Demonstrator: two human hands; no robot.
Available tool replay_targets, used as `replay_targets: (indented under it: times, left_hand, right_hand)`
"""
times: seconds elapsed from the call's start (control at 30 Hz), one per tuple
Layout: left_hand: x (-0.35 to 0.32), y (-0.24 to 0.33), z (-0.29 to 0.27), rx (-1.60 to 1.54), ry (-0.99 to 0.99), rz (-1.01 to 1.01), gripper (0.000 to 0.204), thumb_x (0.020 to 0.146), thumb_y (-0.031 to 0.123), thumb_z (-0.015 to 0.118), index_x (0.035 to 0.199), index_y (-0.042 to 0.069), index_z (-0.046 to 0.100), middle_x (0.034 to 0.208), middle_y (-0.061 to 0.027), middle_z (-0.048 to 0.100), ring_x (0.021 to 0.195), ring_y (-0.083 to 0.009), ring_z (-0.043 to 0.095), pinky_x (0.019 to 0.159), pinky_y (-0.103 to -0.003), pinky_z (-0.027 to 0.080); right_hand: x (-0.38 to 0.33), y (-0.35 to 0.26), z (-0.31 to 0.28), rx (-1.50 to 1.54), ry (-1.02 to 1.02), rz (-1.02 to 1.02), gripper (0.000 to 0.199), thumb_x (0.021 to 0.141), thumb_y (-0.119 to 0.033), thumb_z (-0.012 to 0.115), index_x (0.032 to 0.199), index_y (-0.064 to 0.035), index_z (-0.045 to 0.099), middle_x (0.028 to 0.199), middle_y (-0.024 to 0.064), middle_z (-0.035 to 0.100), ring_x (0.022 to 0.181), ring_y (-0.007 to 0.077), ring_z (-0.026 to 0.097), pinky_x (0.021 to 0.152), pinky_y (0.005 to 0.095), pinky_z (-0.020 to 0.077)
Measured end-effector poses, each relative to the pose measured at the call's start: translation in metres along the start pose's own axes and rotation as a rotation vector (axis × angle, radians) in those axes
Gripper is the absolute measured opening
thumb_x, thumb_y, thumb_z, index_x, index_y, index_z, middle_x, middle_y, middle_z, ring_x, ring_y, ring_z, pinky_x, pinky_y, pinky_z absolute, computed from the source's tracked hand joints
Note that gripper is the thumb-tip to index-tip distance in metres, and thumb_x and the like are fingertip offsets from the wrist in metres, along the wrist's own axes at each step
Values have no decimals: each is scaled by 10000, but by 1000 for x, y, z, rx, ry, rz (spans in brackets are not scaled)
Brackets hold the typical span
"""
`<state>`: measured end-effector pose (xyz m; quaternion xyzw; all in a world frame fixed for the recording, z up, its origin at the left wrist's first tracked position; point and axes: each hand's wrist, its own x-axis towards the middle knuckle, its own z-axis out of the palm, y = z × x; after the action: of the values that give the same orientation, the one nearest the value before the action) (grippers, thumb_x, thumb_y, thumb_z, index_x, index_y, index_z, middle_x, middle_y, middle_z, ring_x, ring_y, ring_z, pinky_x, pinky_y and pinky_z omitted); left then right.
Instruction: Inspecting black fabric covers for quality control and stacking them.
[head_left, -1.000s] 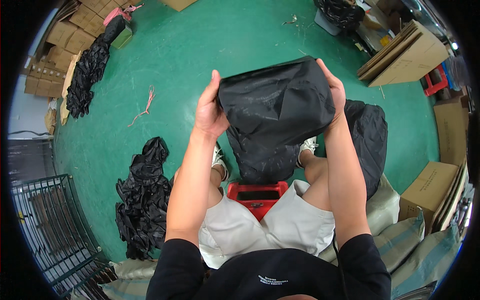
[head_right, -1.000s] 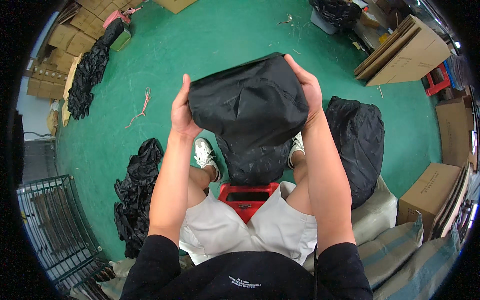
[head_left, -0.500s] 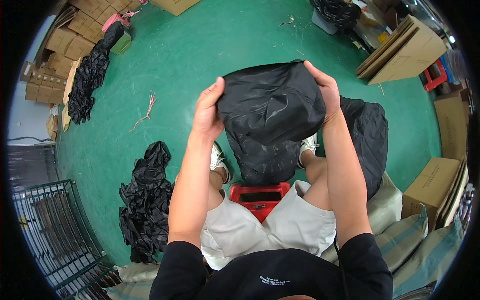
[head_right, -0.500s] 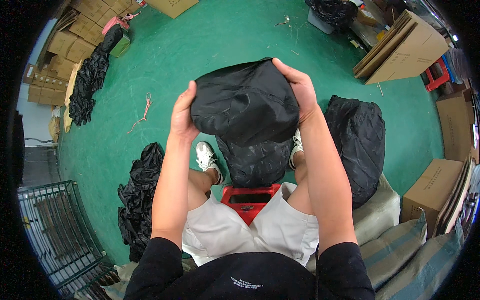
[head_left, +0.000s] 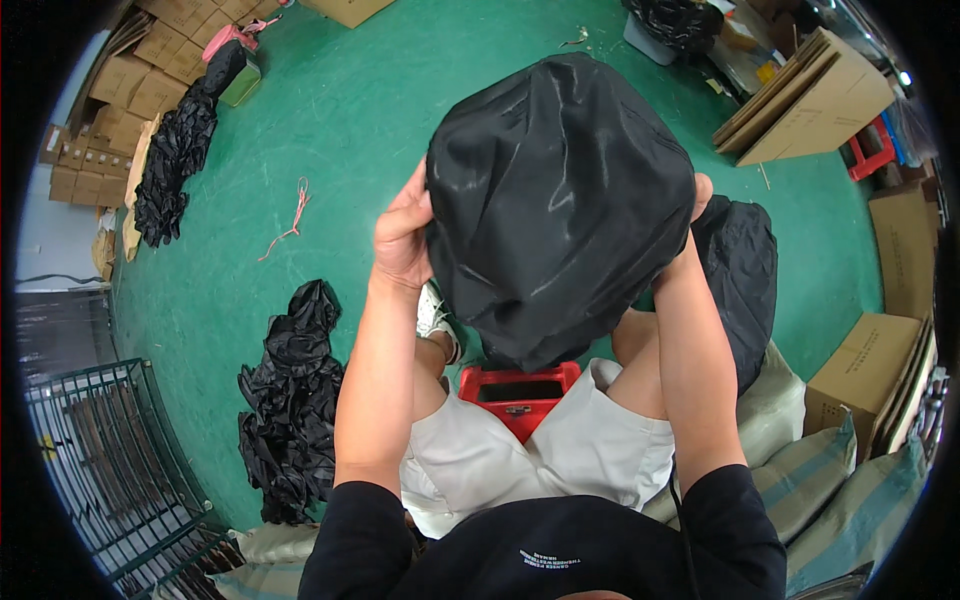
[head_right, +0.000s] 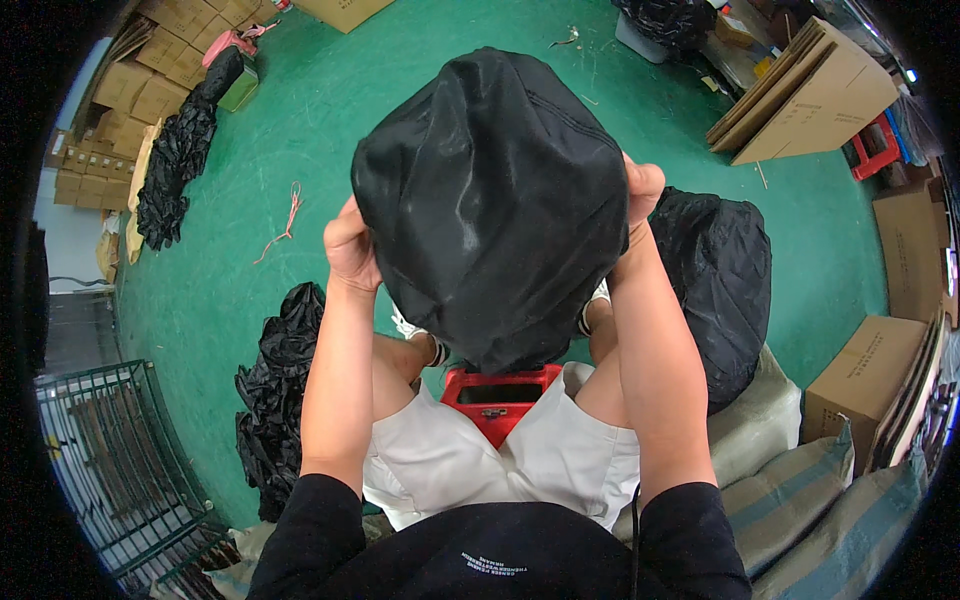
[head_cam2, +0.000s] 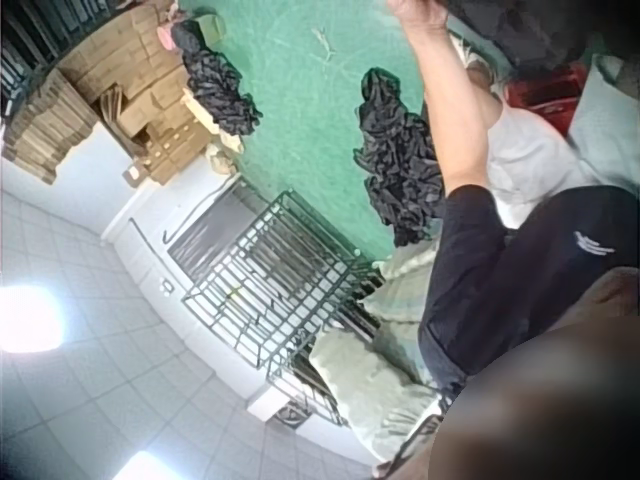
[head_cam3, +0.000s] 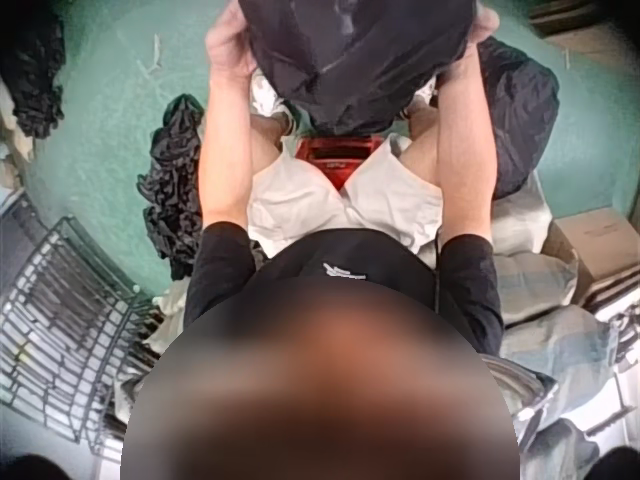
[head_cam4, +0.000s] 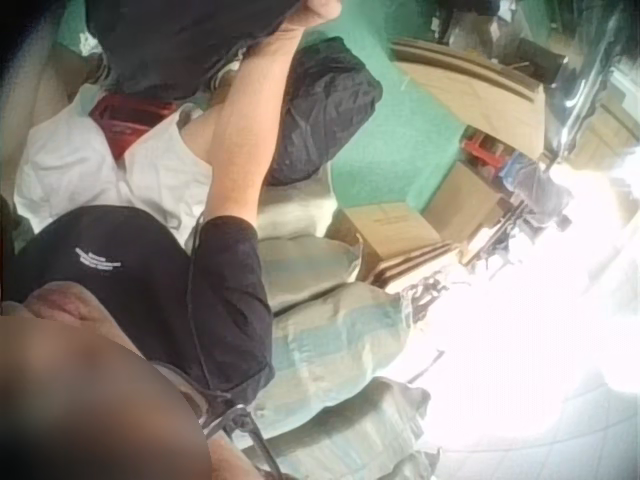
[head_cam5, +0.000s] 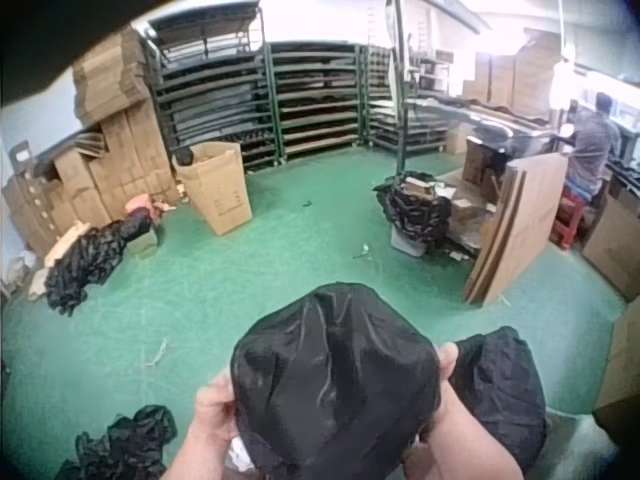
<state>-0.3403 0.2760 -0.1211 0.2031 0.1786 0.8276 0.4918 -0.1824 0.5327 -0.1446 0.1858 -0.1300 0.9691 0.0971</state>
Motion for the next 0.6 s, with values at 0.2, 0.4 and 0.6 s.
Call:
replay_targets:
  times: [0.2, 0.4, 0.6]
  left_hand:
    - [-7, 17, -29, -175, 44, 113, 479, 934, 192, 496, 1330, -74, 458, 1319, -243, 544, 1189, -342, 568, 1047, -462, 439]
    - [-1, 9, -3, -190, 23, 77, 649, 912, 386, 567, 1341, -84, 445, 1364, -242, 507, 1226, -358, 533, 1081, -476, 392]
    - [-16, 16, -15, 10, -67, 14, 923, 795, 461, 720, 1425, -82, 319, 1424, -226, 444, 1293, -345, 471, 1120, -448, 337]
  right_hand:
    - [28, 14, 44, 118, -97, 97, 761, 774, -144, 581, 1435, 93, 286, 1411, 256, 447, 1260, 376, 502, 1094, 471, 372]
    - [30, 12, 38, 22, 85, 24, 646, 854, -148, 528, 1423, 77, 318, 1386, 251, 475, 1238, 352, 523, 1078, 453, 397]
    - [26, 5, 30, 40, 114, -13, 665, 910, -296, 524, 1429, 65, 319, 1400, 244, 467, 1231, 360, 527, 1087, 461, 376]
